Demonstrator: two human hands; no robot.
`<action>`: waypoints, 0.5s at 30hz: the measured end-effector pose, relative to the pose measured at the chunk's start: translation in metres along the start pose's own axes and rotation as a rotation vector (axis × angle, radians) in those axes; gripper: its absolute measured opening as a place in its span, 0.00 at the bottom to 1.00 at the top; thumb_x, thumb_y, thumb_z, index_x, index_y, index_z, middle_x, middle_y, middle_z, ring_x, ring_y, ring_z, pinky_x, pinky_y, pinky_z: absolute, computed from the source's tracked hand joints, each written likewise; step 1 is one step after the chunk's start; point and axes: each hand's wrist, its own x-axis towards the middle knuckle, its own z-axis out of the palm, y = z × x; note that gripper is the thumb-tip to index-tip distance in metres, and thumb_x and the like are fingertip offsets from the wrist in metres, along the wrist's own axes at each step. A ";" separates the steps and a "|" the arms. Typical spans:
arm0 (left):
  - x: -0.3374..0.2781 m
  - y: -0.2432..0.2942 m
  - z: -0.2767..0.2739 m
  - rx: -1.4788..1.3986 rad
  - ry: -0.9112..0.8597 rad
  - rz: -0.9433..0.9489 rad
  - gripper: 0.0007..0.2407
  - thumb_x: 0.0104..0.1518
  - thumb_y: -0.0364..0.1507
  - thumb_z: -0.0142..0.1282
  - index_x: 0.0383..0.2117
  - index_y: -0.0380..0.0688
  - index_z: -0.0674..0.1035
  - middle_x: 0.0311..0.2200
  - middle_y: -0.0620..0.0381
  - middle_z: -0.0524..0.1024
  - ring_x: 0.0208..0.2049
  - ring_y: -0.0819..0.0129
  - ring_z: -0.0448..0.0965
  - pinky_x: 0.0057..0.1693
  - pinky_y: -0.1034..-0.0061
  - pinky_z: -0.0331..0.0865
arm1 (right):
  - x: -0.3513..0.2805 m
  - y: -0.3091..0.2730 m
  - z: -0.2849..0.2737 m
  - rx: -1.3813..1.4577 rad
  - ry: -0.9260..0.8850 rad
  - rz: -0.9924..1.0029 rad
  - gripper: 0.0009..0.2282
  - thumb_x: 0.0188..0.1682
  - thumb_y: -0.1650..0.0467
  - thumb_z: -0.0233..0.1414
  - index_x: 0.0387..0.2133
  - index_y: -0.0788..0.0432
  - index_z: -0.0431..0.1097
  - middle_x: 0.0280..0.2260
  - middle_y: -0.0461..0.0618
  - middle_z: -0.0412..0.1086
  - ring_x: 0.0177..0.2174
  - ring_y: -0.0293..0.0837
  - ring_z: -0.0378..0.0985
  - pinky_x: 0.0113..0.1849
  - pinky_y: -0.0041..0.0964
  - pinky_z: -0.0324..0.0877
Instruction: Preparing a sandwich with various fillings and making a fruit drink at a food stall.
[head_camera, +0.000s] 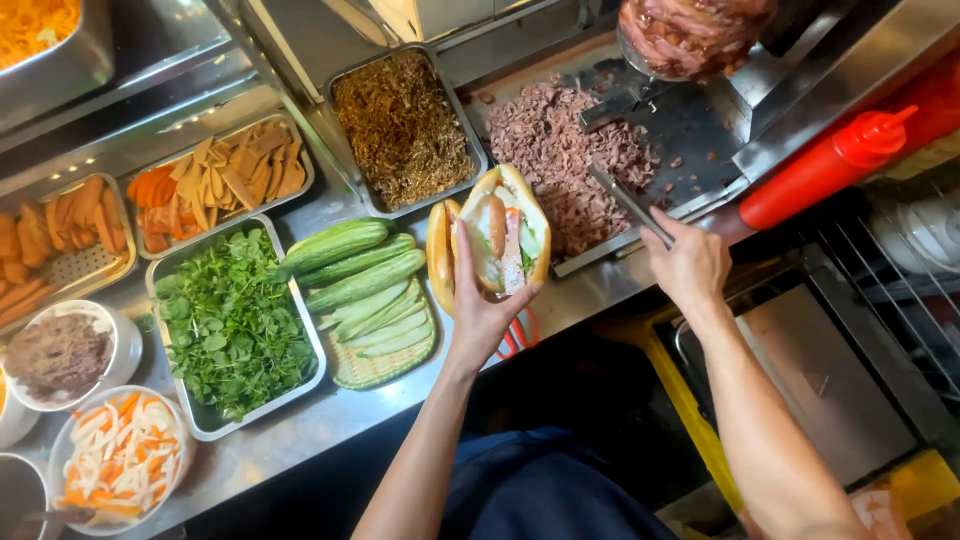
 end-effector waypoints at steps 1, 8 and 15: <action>0.006 0.003 0.005 0.003 0.001 0.005 0.56 0.39 0.23 0.77 0.73 0.58 0.44 0.73 0.37 0.37 0.70 0.37 0.47 0.56 0.61 0.76 | -0.002 0.000 -0.009 0.005 0.002 -0.003 0.17 0.51 0.56 0.57 0.54 0.34 0.74 0.39 0.62 0.78 0.45 0.63 0.78 0.46 0.56 0.73; 0.020 0.007 0.030 0.138 -0.083 0.043 0.52 0.44 0.25 0.73 0.73 0.48 0.43 0.69 0.23 0.41 0.69 0.24 0.43 0.67 0.38 0.57 | -0.015 0.030 -0.028 0.195 0.054 0.011 0.16 0.50 0.61 0.60 0.52 0.37 0.76 0.39 0.66 0.77 0.46 0.66 0.76 0.45 0.55 0.72; 0.031 0.016 0.043 0.209 -0.150 0.045 0.50 0.45 0.24 0.71 0.73 0.48 0.43 0.69 0.21 0.41 0.70 0.23 0.42 0.69 0.33 0.45 | -0.053 -0.032 -0.081 0.286 0.037 0.056 0.18 0.46 0.61 0.63 0.51 0.38 0.76 0.37 0.57 0.78 0.49 0.59 0.75 0.48 0.56 0.72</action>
